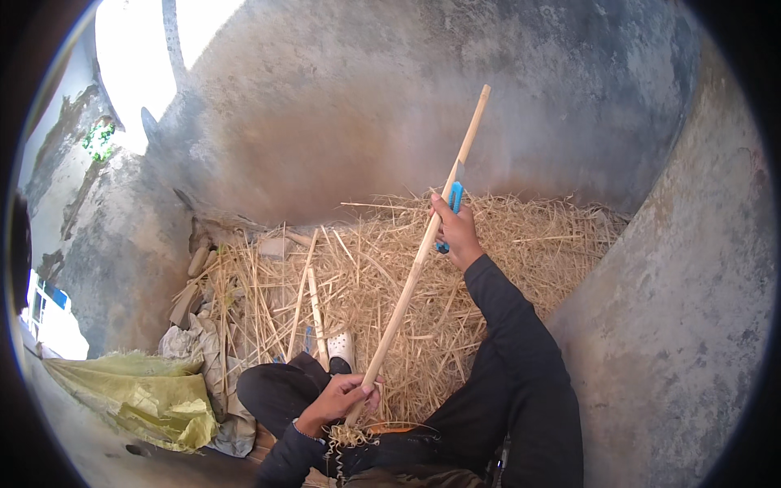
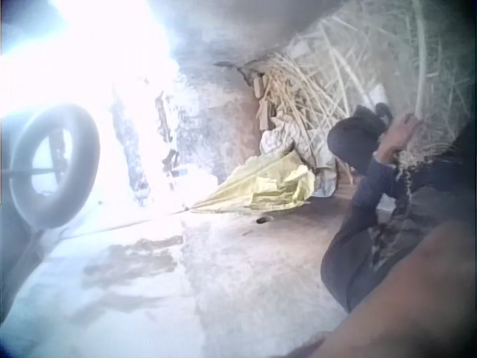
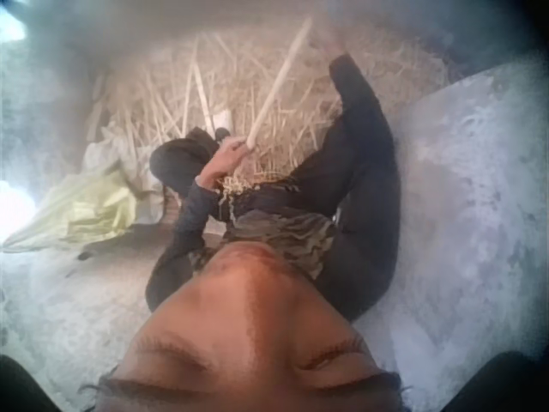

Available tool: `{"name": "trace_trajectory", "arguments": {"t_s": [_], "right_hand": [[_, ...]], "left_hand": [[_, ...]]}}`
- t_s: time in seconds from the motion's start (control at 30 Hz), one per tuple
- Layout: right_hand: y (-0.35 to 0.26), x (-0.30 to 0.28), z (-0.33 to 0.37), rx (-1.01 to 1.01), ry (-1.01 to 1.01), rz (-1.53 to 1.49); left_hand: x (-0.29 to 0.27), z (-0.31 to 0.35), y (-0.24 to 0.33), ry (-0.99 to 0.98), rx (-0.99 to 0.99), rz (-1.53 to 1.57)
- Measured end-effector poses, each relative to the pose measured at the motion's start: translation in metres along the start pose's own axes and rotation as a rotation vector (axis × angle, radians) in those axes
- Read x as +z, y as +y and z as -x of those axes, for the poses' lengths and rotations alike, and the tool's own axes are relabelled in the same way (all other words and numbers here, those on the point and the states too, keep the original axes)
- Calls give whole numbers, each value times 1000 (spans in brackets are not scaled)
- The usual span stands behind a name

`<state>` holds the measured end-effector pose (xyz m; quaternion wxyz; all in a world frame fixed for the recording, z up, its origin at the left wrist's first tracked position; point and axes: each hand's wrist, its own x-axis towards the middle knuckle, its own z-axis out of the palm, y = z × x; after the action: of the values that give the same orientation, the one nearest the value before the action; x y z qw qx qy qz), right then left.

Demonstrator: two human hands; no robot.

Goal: The person sits on a straw-covered floor and uses a blue utility knife to peel the outer layer off a long bamboo stick. They hold the stick with their left hand and scrape downwards with the knife in their right hand, repeating the motion to remove the fibrous exterior.

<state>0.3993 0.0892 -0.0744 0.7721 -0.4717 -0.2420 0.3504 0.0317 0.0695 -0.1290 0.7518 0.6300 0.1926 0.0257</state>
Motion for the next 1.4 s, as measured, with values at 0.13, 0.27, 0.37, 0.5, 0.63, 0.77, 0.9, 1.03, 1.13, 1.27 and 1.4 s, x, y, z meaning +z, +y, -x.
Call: {"name": "trace_trajectory", "arguments": {"t_s": [0.13, 0.27, 0.37, 0.5, 0.63, 0.77, 0.9, 1.03, 1.13, 1.27, 1.4], "right_hand": [[5, 5, 0, -3, -30, 21], [10, 13, -1, 58, -87, -39], [14, 11, -10, 113, -74, 34], [16, -11, -22, -293, 21, 746], [-1, 6, 7, -307, -83, 1311], [12, 7, 19, -429, -50, 1483], [3, -1, -2, -273, 55, 1531], [20, 31, 32, -522, -165, 1446], [17, 26, 14, -462, -154, 1560], [30, 21, 0, -631, -88, 1551], [30, 22, -11, -595, -75, 1565]], "left_hand": [[-14, -46, 33, -32, 181, -520], [-9, -89, 76, -107, 0, -26], [-16, -116, 83, -94, 73, 50], [-29, -133, 102, 57, 90, -68], [-50, -131, 114, 35, 33, 74], [-48, -127, 121, -64, 20, 230], [-55, -115, 126, -114, -2, 263], [-57, -105, 130, -28, -20, 166], [-58, -111, 120, 40, -8, 142], [-62, -114, 124, 42, 19, 151], [-61, -115, 126, 43, 21, 201]]}}
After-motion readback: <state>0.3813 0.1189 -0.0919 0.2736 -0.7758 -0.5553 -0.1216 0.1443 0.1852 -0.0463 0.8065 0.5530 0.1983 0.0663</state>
